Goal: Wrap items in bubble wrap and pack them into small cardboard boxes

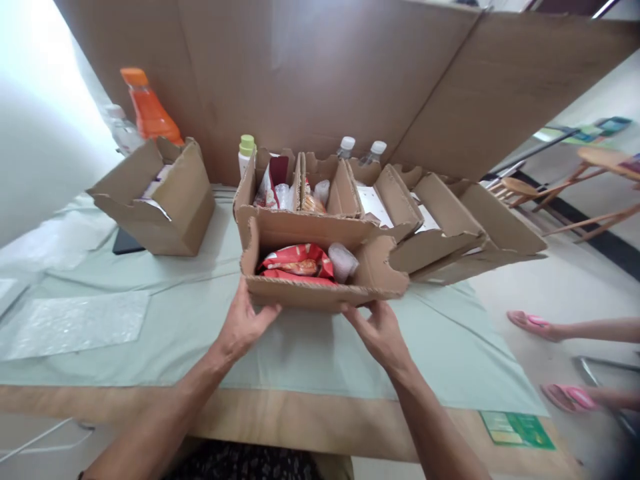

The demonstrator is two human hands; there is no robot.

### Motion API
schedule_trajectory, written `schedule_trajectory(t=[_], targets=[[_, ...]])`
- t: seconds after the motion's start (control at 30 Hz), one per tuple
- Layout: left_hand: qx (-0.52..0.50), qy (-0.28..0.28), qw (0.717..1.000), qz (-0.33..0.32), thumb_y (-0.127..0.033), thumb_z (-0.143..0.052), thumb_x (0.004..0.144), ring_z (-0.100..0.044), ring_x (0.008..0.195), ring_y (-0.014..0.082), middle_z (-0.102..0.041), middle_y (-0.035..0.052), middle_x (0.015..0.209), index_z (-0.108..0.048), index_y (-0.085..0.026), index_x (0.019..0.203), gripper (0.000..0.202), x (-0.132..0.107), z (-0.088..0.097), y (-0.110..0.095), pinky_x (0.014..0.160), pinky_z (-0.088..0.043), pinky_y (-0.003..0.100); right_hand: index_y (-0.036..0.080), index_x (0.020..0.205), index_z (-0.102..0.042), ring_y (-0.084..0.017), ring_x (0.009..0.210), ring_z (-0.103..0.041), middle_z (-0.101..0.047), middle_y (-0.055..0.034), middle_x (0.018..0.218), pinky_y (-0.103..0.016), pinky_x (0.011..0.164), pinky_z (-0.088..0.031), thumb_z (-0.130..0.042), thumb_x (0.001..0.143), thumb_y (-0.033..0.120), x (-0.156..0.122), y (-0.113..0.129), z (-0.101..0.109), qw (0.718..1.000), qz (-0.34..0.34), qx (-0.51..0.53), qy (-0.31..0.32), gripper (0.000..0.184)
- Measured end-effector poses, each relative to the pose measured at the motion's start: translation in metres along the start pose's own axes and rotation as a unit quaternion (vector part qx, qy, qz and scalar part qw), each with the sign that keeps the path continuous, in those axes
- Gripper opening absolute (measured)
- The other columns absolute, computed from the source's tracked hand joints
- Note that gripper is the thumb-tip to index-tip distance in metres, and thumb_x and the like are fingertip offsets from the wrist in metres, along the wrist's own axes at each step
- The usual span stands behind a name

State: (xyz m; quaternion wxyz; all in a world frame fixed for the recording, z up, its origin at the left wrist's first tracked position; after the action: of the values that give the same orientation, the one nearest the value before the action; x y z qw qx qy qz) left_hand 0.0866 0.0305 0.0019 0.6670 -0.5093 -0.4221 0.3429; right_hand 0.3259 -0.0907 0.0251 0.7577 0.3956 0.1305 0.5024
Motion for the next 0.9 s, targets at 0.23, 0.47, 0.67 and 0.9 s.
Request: schedule_trajectory(t=[0.23, 0.47, 0.67, 0.9], targets=[[0.029, 0.144, 0.989, 0.002, -0.034, -0.070, 0.086, -0.030, 0.158, 0.0413, -0.032, 0.0208, 0.170, -0.025, -0.018, 0.164, 0.092, -0.077, -0.011, -0.021, 0.127, -0.031, 0.063, 0.022, 0.100, -0.076, -0.031, 0.080, -0.073, -0.077, -0.0089, 0.083, -0.039, 0.070, -0.058, -0.068, 0.088, 0.058, -0.097, -0.019, 0.054, 0.992, -0.032, -0.062, -0.108, 0.039], [0.027, 0.004, 1.000, 0.005, -0.029, -0.072, 0.089, -0.045, 0.151, 0.0359, -0.051, 0.0168, 0.159, -0.034, -0.021, 0.161, 0.082, -0.062, 0.038, -0.040, 0.127, -0.034, 0.055, 0.020, 0.098, -0.075, -0.030, 0.084, -0.072, -0.079, -0.0115, 0.094, -0.040, 0.076, -0.058, -0.069, 0.085, 0.063, -0.055, 0.034, 0.008, 0.999, 0.001, 0.020, -0.030, 0.046], [0.062, -0.041, 0.996, 0.041, -0.035, -0.074, 0.088, -0.034, 0.157, 0.0371, -0.049, 0.0174, 0.160, -0.034, -0.021, 0.162, 0.086, -0.100, 0.053, -0.019, 0.131, -0.023, 0.059, 0.021, 0.089, -0.076, -0.027, 0.068, -0.067, -0.077, -0.0084, 0.078, -0.036, 0.058, -0.053, -0.068, 0.087, 0.060, -0.062, 0.035, -0.006, 1.000, 0.013, 0.008, 0.018, 0.040], [0.039, -0.192, 0.974, 0.118, -0.044, -0.075, 0.088, -0.045, 0.149, 0.0368, -0.058, 0.0182, 0.147, -0.047, -0.019, 0.149, 0.071, -0.118, 0.109, 0.010, 0.128, -0.028, 0.060, 0.019, 0.128, -0.066, -0.035, 0.116, -0.068, -0.074, -0.0138, 0.123, -0.051, 0.099, -0.056, -0.069, 0.088, 0.052, -0.004, 0.092, -0.096, 0.986, 0.114, 0.101, 0.062, 0.052]])
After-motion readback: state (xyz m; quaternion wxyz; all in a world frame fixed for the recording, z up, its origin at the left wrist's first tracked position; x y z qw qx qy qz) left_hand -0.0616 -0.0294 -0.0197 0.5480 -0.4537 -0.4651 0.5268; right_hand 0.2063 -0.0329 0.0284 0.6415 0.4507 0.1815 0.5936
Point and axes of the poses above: each hand's wrist, its own x-axis towards the middle knuckle, its own z-axis out of the back of the hand, y = z × x, the point moved 2 cm from there along x, towards the middle knuckle
